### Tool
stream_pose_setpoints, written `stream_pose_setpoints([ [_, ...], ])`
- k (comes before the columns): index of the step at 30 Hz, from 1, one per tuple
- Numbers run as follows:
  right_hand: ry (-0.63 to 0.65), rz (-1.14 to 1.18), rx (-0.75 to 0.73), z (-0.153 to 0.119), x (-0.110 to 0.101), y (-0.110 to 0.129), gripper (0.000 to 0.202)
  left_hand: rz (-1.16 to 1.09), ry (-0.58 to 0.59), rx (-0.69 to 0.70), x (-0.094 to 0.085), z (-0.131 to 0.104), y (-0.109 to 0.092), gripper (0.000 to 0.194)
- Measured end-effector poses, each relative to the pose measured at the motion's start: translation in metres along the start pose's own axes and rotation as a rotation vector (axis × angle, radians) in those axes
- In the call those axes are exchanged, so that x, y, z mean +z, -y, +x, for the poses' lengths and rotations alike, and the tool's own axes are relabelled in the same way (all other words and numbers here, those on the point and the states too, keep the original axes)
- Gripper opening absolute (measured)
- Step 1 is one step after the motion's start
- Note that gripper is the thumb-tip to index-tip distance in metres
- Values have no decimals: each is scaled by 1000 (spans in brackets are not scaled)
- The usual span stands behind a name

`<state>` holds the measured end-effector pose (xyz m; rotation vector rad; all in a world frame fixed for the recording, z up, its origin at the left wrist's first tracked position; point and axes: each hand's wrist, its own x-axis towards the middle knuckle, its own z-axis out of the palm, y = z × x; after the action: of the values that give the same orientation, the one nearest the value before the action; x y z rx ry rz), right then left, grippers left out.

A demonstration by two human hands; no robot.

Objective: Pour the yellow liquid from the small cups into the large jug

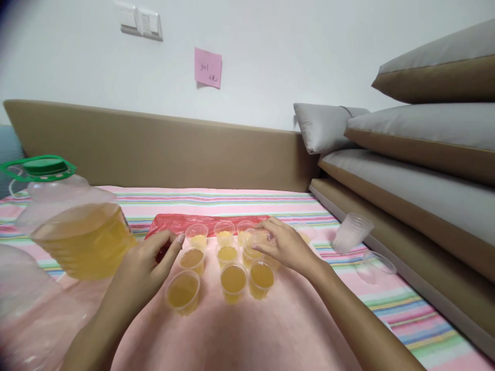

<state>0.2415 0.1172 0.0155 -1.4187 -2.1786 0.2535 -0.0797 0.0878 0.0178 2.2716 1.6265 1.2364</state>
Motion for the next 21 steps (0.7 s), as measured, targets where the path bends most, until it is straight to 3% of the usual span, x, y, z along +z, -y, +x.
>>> stream_pose_setpoints([
  [5,-93,29,71,0,0,0,54,1,40,14,1,0,-1,41],
  [9,-94,24,13,0,-1,-1,37,-3,59,14,0,0,-1,39],
  [15,-108,14,37,-1,-2,-4,50,-4,45,26,0,0,-1,39],
  [21,-100,44,27,-1,0,-3,39,13,38,37,-2,0,0,40],
])
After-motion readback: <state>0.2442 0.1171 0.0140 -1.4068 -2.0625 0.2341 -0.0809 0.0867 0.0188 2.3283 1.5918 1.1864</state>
